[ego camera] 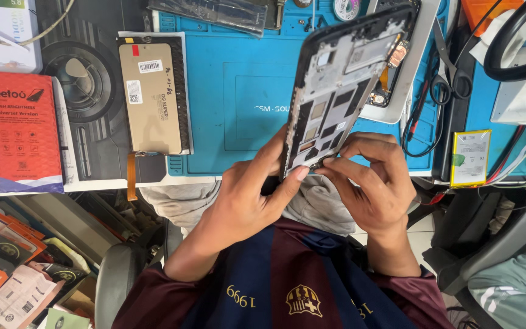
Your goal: The person disassembles a smartphone, lifting out the motherboard and separating the mid-frame from the housing. They use tweezers to work on the frame, wipe components with a tissue, then align the motherboard into a new white housing and press it into place.
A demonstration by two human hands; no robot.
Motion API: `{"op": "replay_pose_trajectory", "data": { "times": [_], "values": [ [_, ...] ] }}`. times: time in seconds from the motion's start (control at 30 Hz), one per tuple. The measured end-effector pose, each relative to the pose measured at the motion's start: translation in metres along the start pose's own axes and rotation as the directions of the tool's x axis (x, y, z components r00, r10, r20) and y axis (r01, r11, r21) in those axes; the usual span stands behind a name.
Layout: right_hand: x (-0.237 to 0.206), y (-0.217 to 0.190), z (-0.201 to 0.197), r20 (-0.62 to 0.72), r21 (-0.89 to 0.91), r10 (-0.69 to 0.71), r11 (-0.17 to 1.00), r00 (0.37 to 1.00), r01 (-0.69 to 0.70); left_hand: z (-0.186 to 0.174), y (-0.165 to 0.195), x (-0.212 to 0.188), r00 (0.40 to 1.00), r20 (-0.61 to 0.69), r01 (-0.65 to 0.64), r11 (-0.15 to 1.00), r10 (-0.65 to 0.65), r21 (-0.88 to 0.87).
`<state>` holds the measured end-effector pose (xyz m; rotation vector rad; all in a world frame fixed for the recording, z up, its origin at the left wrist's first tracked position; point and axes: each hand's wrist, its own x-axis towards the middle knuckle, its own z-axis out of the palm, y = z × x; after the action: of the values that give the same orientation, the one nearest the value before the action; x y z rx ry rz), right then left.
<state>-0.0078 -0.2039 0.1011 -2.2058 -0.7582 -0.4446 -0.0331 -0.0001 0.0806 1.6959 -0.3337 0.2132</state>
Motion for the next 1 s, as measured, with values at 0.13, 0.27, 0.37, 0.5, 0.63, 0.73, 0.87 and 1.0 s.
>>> {"op": "replay_pose_trajectory", "data": {
  "times": [0.13, 0.27, 0.37, 0.5, 0.63, 0.73, 0.87, 1.0],
  "values": [
    [-0.002, -0.002, -0.001, -0.012, -0.034, -0.003, 0.999, 1.000, 0.003, -0.001, 0.004, -0.001, 1.000, 0.014, -0.021, 0.999, 0.020, 0.043],
    [-0.001, -0.003, -0.001, -0.011, 0.009, -0.013, 1.000, 1.000, 0.014, -0.001, 0.006, 0.000, 0.993, -0.014, -0.114, 0.987, 0.117, 0.114],
    [0.000, -0.003, -0.002, 0.000, 0.012, -0.029, 1.000, 1.000, 0.029, -0.001, 0.006, 0.002, 0.995, 0.043, -0.099, 0.989, 0.095, 0.109],
    [0.002, -0.003, -0.005, 0.028, -0.003, -0.033, 0.999, 0.999, 0.033, -0.002, 0.008, 0.003, 0.985, 0.064, -0.164, 0.982, 0.159, 0.097],
    [0.001, -0.005, -0.006, 0.037, 0.010, 0.006, 1.000, 0.999, -0.006, -0.003, 0.009, 0.004, 0.981, 0.070, -0.187, 0.977, 0.180, 0.103],
    [0.000, -0.005, -0.005, 0.007, 0.032, 0.003, 0.999, 1.000, -0.003, -0.004, 0.011, 0.004, 0.979, 0.079, -0.193, 0.976, 0.186, 0.104],
    [-0.002, -0.005, -0.004, 0.001, 0.052, -0.005, 0.999, 1.000, 0.004, -0.005, 0.013, 0.005, 0.979, 0.085, -0.192, 0.976, 0.183, 0.106],
    [-0.004, -0.005, -0.006, 0.022, -0.011, 0.006, 1.000, 1.000, -0.006, -0.006, 0.014, 0.005, 0.977, 0.103, -0.199, 0.974, 0.187, 0.113]
  ]
}}
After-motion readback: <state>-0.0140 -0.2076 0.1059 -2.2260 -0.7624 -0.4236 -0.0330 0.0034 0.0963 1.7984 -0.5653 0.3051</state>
